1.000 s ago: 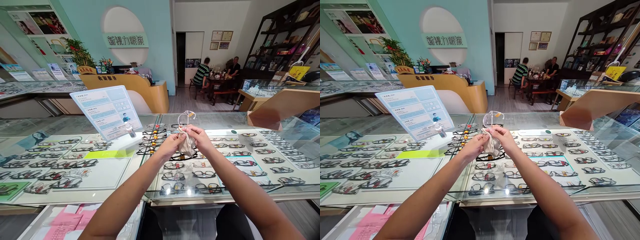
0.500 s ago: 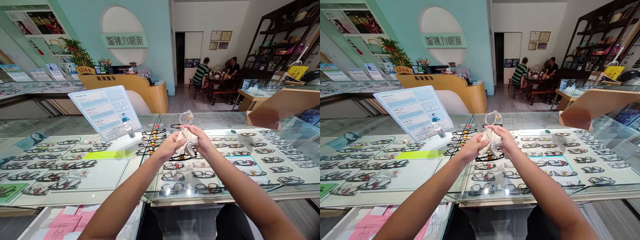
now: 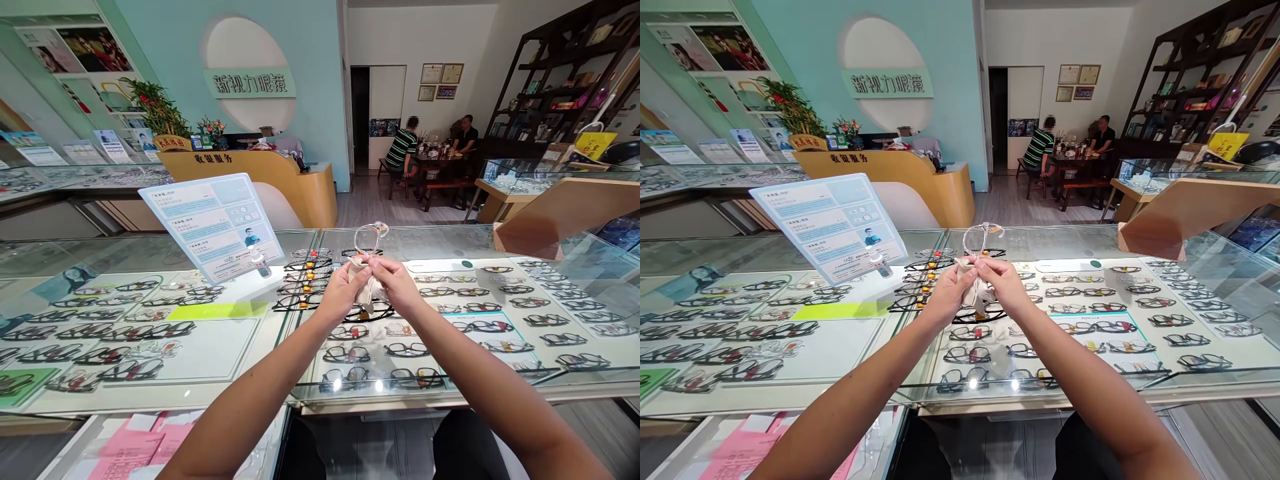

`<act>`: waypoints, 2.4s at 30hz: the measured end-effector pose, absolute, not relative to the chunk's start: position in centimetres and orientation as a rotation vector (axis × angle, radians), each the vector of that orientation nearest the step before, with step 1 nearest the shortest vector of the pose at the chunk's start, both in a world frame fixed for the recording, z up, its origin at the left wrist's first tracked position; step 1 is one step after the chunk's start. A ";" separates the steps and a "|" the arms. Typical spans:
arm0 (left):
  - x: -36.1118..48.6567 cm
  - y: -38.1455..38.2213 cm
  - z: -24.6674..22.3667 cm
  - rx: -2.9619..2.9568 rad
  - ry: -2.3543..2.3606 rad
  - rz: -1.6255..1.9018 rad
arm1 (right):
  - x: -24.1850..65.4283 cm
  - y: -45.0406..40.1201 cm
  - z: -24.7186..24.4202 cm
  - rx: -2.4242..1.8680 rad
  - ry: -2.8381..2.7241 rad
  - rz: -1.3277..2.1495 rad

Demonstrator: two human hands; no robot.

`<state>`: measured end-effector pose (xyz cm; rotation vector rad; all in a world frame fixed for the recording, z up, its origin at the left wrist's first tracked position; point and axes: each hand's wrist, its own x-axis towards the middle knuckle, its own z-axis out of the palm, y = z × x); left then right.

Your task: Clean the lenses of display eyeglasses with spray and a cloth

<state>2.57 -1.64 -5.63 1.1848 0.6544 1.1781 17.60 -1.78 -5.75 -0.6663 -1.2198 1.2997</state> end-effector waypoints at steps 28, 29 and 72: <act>1.5 -1.2 -5.6 1.358 0.687 1.233 | 17.0 -2.5 -5.5 -0.673 -1.148 1.335; 1.3 -1.1 -5.6 1.385 0.679 1.204 | 17.2 -2.4 -5.4 -0.681 -1.141 1.350; -0.1 1.0 -4.9 1.028 0.714 1.231 | 20.5 -1.3 -4.0 -0.832 -1.629 1.300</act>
